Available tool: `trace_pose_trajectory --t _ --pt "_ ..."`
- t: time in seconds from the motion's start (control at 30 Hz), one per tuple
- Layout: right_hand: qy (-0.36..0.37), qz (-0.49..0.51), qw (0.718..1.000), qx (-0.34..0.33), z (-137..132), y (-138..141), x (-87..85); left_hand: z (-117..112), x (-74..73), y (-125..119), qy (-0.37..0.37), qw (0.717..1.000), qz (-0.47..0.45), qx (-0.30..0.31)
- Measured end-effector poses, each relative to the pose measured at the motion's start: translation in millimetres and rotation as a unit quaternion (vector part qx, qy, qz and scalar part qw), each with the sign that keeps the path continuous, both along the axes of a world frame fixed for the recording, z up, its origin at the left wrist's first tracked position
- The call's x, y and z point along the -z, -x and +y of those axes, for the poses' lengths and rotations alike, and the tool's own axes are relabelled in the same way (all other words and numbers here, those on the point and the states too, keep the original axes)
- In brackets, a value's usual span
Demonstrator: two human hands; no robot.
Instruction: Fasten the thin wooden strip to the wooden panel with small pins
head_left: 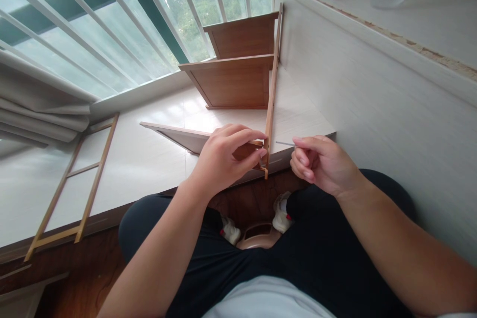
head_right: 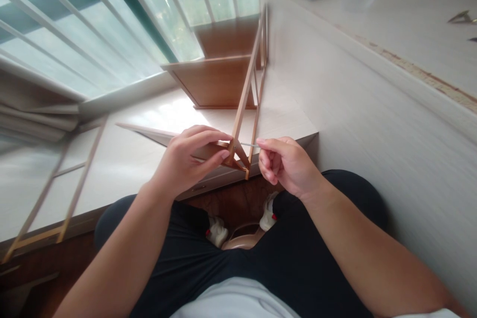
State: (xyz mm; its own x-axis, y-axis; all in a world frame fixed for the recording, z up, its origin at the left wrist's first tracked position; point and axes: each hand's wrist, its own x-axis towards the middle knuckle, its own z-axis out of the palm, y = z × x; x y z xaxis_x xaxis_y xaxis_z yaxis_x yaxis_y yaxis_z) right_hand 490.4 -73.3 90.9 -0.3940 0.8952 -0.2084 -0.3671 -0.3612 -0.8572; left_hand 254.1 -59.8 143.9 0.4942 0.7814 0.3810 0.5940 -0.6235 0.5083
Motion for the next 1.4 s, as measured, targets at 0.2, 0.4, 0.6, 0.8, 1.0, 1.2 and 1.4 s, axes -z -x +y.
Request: trace_pose_trajectory --t 0.2,0.4,0.6,0.8,1.0,1.2,1.4 --pt "-0.377 -0.322 0.864 0.092 1 -17 2.6 0 0.3 1 0.000 1.000 0.003 0.000" --pt "-0.560 -0.445 0.692 0.100 6 -20 10.4 0 0.8 0 0.000 1.000 0.006 -0.002" --pt "-0.597 -0.439 0.662 0.112 4 -18 11.5 0 1.8 1 -0.003 1.000 0.004 -0.001" --pt "-0.613 -0.436 0.649 0.114 4 -19 9.9 -1 0.6 0 -0.002 1.000 0.005 -0.002" --pt "-0.622 -0.429 0.644 0.120 4 -18 8.9 0 1.1 0 0.002 1.000 0.005 -0.002" --pt "-0.629 -0.439 0.631 0.116 4 -20 7.2 0 1.2 0 0.003 1.000 0.002 -0.001" --pt "-0.631 -0.458 0.617 0.108 2 -21 5.7 0 0.8 0 0.003 1.000 0.004 -0.001"
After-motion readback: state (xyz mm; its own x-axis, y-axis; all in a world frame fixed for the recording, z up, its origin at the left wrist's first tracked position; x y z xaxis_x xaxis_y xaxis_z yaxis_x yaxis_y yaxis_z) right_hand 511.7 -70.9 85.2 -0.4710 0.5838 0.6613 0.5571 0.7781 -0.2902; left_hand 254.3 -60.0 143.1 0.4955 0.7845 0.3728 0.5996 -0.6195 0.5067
